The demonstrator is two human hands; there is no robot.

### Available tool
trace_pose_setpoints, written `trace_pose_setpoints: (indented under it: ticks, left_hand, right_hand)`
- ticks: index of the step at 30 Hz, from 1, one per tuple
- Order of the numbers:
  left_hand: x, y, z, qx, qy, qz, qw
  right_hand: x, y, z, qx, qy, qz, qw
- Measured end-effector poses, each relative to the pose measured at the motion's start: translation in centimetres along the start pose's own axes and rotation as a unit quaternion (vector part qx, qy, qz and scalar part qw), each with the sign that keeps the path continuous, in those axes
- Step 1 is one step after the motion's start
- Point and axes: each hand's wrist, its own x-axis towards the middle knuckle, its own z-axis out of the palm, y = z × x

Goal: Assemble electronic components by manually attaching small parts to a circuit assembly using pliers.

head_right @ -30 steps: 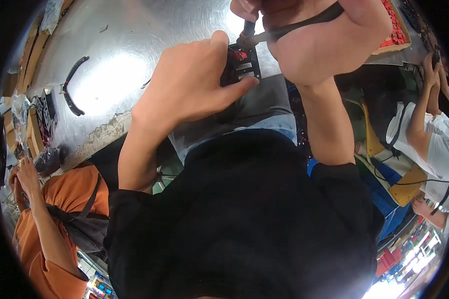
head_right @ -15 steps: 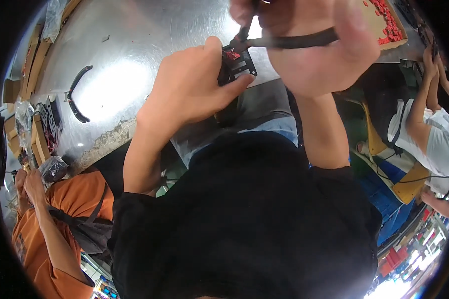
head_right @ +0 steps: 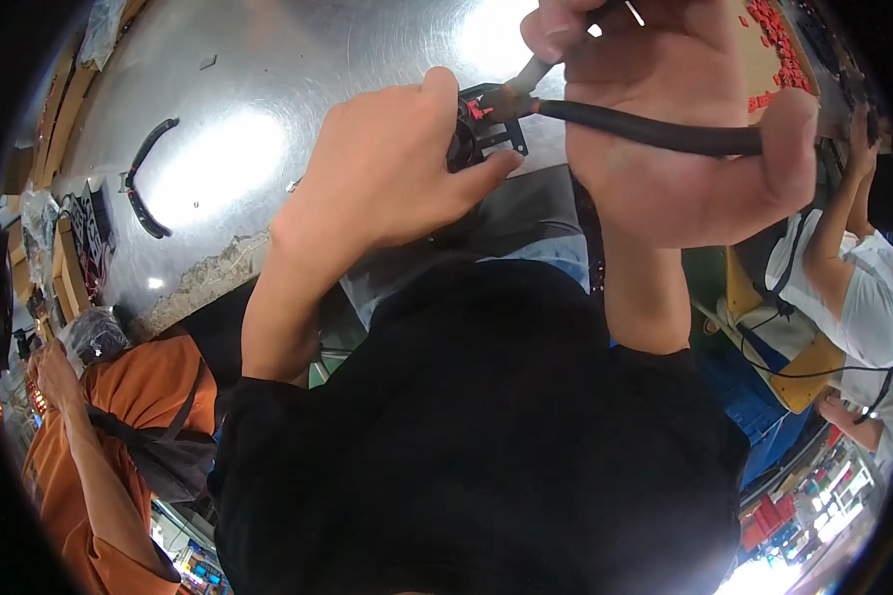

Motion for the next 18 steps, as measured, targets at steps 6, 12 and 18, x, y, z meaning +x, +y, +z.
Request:
trace_pose_setpoints:
  ticks: [6, 12, 18]
  left_hand:
    - [0.1, -0.1, 0.1, -0.018, -0.013, -0.012, 1.0]
    - [-0.2, -0.1, 0.3, -0.046, -0.013, -0.016, 0.999]
    - [0.1, 0.3, 0.0, -0.043, -0.015, -0.019, 0.999]
  right_hand:
    - [-0.3, 0.7, 2.2, -0.023, 0.142, 0.021, 0.989]
    - [-0.7, 1.1, 3.4, -0.068, 0.361, 0.004, 0.93]
    - [0.6, 1.3, 3.9, -0.231, 0.368, 0.015, 0.901]
